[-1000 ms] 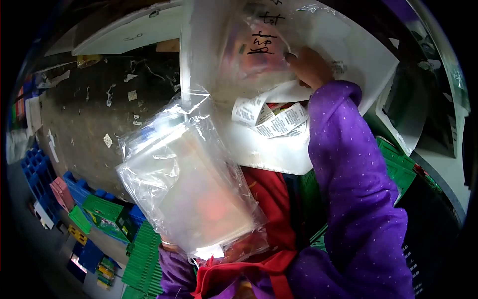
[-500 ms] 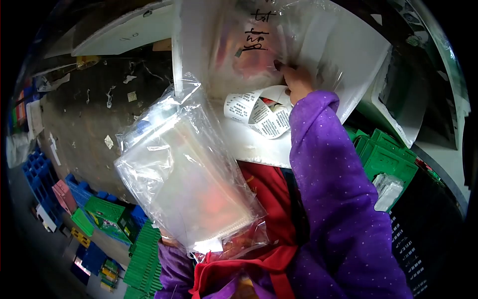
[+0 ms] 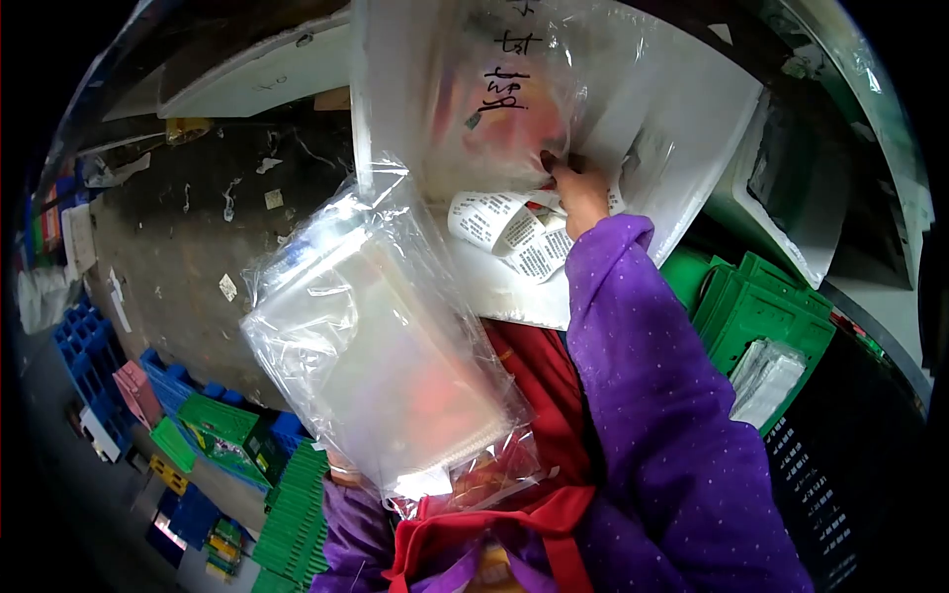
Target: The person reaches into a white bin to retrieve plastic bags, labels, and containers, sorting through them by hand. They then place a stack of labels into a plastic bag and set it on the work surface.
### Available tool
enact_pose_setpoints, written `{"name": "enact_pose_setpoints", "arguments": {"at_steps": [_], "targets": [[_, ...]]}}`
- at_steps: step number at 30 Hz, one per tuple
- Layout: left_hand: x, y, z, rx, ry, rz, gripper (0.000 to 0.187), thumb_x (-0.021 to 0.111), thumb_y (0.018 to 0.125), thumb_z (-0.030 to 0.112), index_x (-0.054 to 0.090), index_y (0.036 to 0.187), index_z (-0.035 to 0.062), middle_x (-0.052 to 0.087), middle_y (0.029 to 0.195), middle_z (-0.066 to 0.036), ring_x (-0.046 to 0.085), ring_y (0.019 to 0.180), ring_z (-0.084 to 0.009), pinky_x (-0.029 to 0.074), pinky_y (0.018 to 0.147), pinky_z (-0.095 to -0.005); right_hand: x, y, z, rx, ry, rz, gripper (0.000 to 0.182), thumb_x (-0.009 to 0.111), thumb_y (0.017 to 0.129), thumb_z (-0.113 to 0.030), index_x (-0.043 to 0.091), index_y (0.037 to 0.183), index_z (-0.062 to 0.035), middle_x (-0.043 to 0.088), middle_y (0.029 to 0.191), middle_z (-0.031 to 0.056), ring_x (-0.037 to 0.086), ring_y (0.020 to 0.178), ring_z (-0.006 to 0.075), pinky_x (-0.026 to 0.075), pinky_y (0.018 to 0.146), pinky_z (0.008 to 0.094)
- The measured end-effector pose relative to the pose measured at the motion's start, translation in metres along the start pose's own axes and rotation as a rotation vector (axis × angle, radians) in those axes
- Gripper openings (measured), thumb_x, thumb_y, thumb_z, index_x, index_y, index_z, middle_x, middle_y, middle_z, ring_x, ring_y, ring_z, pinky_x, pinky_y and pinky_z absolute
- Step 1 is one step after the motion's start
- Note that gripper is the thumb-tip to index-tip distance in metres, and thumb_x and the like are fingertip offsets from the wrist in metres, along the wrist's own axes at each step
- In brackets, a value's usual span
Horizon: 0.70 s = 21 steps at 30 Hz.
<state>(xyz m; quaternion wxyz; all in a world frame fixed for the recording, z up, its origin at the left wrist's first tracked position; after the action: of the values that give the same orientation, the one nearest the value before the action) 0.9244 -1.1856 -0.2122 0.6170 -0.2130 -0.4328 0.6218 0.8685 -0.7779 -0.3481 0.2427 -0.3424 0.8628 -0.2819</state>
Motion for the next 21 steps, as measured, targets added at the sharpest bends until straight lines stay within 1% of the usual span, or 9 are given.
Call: {"name": "enact_pose_setpoints", "arguments": {"at_steps": [4,5,8,11,12,15,18,19,21], "targets": [[-0.002,0.000,0.000,-0.006,-0.004,0.001,0.054,0.063,0.075,0.017,0.045,0.123,-0.0003,0.059,0.105,-0.015,0.062,0.093,-0.0264,0.054,0.079,-0.0399,0.002,0.021,-0.007,-0.089,-0.249,0.151,0.032,0.068,0.077,-0.023,0.063,0.088,0.0056,0.061,0.074,0.0084,0.050,0.063,0.0198,0.041,0.062,0.0356],[-0.002,-0.001,0.000,-0.006,-0.004,0.001,0.054,0.063,0.075,0.017,0.045,0.123,-0.0002,0.059,0.105,-0.015,0.062,0.093,-0.0264,0.054,0.079,-0.0399,0.006,0.026,-0.001,-0.090,-0.160,0.104,0.029,0.067,0.076,-0.022,0.062,0.080,0.0065,0.060,0.070,0.0093,0.051,0.064,0.0215,0.041,0.065,0.0361],[-0.002,-0.001,-0.001,-0.005,-0.016,0.006,0.054,0.063,0.075,0.017,0.045,0.123,-0.0002,0.059,0.105,-0.014,0.062,0.093,-0.0263,0.054,0.079,-0.0398,0.010,0.005,-0.031,-0.294,-0.462,0.073,0.029,0.066,0.077,-0.019,0.060,0.086,0.0074,0.060,0.075,0.0103,0.053,0.070,0.0193,0.041,0.069,0.0334],[-0.001,0.000,-0.001,-0.008,-0.024,0.007,0.054,0.063,0.075,0.017,0.046,0.123,-0.0002,0.059,0.105,-0.014,0.062,0.093,-0.0262,0.054,0.079,-0.0398,0.012,-0.040,-0.071,-0.439,-0.007,-0.007,0.028,0.062,0.079,-0.018,0.059,0.092,0.0068,0.062,0.082,0.0165,0.059,0.069,0.0284,0.045,0.069,0.0388],[-0.001,0.000,-0.001,-0.007,-0.029,0.008,0.054,0.063,0.075,0.017,0.046,0.123,-0.0001,0.059,0.105,-0.014,0.062,0.093,-0.0262,0.054,0.079,-0.0398,0.007,-0.061,-0.087,-0.242,0.157,-0.131,0.026,0.061,0.080,-0.015,0.059,0.098,0.0039,0.061,0.096,0.0159,0.058,0.079,0.0237,0.046,0.068,0.0355],[0.000,-0.003,0.000,-0.011,-0.035,0.000,0.053,0.063,0.075,0.018,0.046,0.123,-0.0001,0.059,0.105,-0.014,0.062,0.093,-0.0261,0.054,0.079,-0.0397,0.001,-0.046,-0.041,0.059,0.838,-0.381,0.043,0.060,0.085,-0.014,0.044,0.123,-0.0024,0.053,0.119,0.0132,0.051,0.109,0.0294,0.039,0.097,0.0442],[0.000,-0.004,0.001,-0.013,-0.029,-0.007,0.053,0.063,0.076,0.018,0.046,0.123,0.0000,0.059,0.105,-0.014,0.062,0.093,-0.0260,0.054,0.079,-0.0397,0.017,-0.025,-0.024,0.485,0.951,-0.340,0.044,0.062,0.086,-0.015,0.044,0.124,-0.0029,0.053,0.121,0.0132,0.050,0.111,0.0302,0.039,0.096,0.0448],[0.001,-0.004,0.001,-0.013,-0.028,-0.005,0.053,0.063,0.076,0.018,0.046,0.123,0.0000,0.059,0.105,-0.014,0.062,0.093,-0.0259,0.054,0.079,-0.0397,0.026,-0.026,-0.038,0.437,0.858,-0.361,0.046,0.065,0.085,-0.020,0.046,0.123,-0.0026,0.052,0.122,0.0132,0.048,0.114,0.0299,0.038,0.097,0.0443],[0.001,-0.005,0.001,-0.017,-0.027,0.003,0.053,0.063,0.076,0.018,0.046,0.123,0.0000,0.059,0.105,-0.014,0.062,0.093,-0.0259,0.054,0.079,-0.0397,0.037,-0.020,-0.037,0.308,0.684,-0.231,0.039,0.064,0.083,-0.013,0.051,0.117,-0.0003,0.055,0.117,0.0137,0.052,0.108,0.0272,0.040,0.093,0.0401]]}}
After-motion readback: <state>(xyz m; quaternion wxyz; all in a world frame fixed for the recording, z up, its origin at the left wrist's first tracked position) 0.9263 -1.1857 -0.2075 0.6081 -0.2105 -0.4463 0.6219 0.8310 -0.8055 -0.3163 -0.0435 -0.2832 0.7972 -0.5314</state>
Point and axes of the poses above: each hand's wrist, its own y-axis towards the middle knuckle, its own x-axis out of the palm, z = x × y, the point moved 6 cm from there along y, towards the middle knuckle
